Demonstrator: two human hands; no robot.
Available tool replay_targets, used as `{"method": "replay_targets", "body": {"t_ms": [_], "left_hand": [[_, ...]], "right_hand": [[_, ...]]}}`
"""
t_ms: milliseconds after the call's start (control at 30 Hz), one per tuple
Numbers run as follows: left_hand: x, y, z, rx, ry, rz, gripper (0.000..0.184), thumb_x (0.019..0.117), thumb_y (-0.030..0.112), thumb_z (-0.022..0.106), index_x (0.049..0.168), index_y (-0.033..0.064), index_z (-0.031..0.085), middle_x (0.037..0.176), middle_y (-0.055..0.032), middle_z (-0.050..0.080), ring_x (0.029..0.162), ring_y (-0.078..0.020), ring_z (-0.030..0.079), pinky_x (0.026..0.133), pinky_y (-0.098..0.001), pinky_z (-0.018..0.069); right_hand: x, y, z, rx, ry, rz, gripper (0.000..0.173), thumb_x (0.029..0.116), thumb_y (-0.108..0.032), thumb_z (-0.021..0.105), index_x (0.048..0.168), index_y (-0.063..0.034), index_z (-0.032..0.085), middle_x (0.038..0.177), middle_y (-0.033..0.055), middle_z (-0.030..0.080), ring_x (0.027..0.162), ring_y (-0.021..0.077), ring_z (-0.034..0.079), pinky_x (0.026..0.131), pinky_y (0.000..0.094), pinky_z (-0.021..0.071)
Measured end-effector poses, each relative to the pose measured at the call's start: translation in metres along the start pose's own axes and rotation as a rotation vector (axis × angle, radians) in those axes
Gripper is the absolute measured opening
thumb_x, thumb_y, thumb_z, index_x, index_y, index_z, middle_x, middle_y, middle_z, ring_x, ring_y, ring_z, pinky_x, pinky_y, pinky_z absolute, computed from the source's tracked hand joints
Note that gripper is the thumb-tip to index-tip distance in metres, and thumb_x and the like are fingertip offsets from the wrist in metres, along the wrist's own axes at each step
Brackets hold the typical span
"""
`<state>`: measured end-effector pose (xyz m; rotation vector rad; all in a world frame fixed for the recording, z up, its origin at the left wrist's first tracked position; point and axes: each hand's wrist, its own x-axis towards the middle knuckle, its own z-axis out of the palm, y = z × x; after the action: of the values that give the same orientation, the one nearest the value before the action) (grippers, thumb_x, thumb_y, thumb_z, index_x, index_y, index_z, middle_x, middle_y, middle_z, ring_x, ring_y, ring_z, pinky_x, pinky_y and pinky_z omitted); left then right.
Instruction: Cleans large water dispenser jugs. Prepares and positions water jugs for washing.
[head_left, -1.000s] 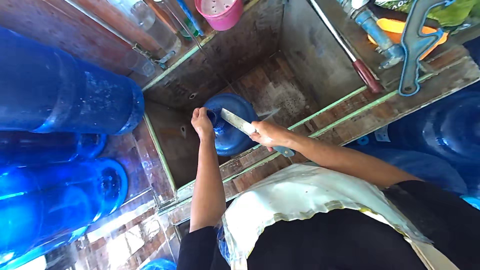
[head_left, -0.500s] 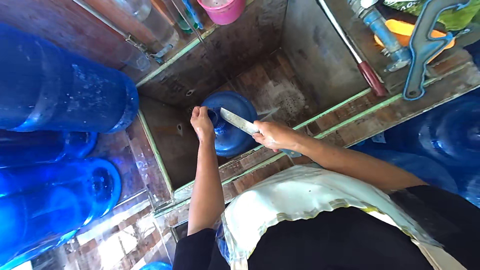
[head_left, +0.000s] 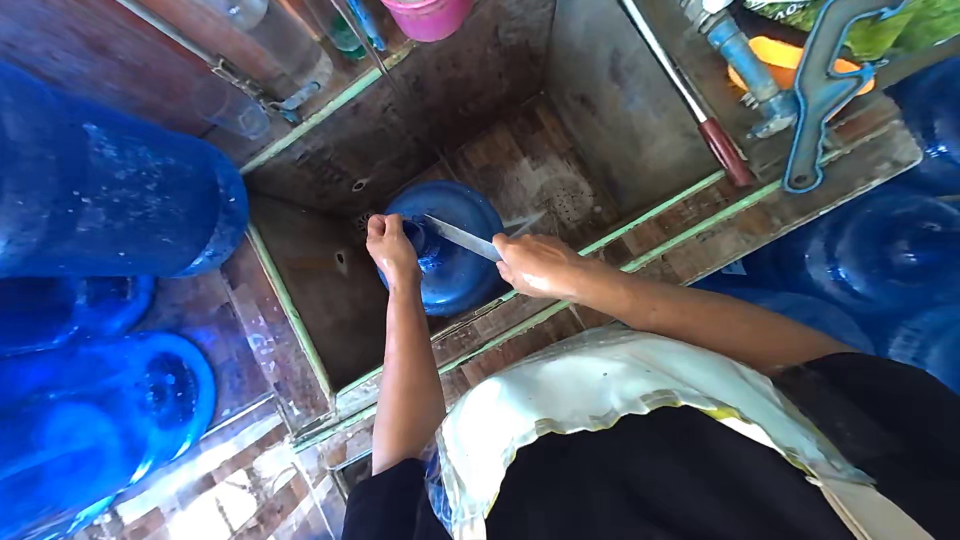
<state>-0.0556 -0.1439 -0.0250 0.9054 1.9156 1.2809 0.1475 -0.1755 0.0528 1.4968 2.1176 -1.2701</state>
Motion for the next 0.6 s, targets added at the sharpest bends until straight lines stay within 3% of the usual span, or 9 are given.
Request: {"method": "replay_targets", "body": {"t_ms": [300, 467, 500, 600], "left_hand": [[0.001, 0.003, -0.004, 0.037, -0.074, 0.001, 0.02, 0.0976, 0.008, 0.05, 0.079, 0.0134, 0.044, 0.073, 0.0022, 0.047, 0.068, -0.0089, 0.05, 0.067, -0.0305, 0.0464], [-0.001, 0.005, -0.004, 0.085, -0.099, 0.011, 0.018, 0.0986, 0.01, 0.05, 0.081, 0.0116, 0.049, 0.075, 0.001, 0.05, 0.071, -0.0098, 0.052, 0.069, -0.0321, 0.0478], [0.002, 0.004, -0.004, 0.08, -0.108, 0.023, 0.018, 0.0977, 0.009, 0.051, 0.08, 0.0115, 0.05, 0.074, 0.0013, 0.051, 0.07, -0.0097, 0.054, 0.069, -0.032, 0.0487], [0.008, -0.001, -0.016, 0.052, -0.162, 0.062, 0.019, 0.0962, 0.009, 0.053, 0.077, 0.0129, 0.053, 0.072, 0.0035, 0.056, 0.07, -0.0082, 0.057, 0.069, -0.0311, 0.0509]], "right_hand": [[0.01, 0.013, 0.009, 0.101, -0.01, -0.046, 0.027, 0.1093, -0.021, 0.048, 0.126, -0.0001, 0.055, 0.106, 0.0221, 0.067, 0.104, 0.0389, 0.067, 0.087, 0.0546, 0.0529], [0.029, 0.012, 0.027, 0.077, 0.006, 0.017, 0.031, 0.1046, -0.011, 0.05, 0.133, 0.0014, 0.054, 0.114, 0.0266, 0.067, 0.11, 0.045, 0.066, 0.09, 0.0614, 0.0521], [0.031, 0.016, 0.026, 0.123, -0.011, 0.019, 0.031, 0.1056, -0.013, 0.05, 0.133, 0.0009, 0.054, 0.113, 0.0259, 0.067, 0.107, 0.0432, 0.067, 0.088, 0.0602, 0.0528], [0.025, 0.025, 0.036, 0.222, -0.061, 0.076, 0.029, 0.1082, -0.019, 0.048, 0.131, -0.0024, 0.055, 0.098, 0.021, 0.068, 0.079, 0.0331, 0.07, 0.071, 0.0493, 0.0569]]}}
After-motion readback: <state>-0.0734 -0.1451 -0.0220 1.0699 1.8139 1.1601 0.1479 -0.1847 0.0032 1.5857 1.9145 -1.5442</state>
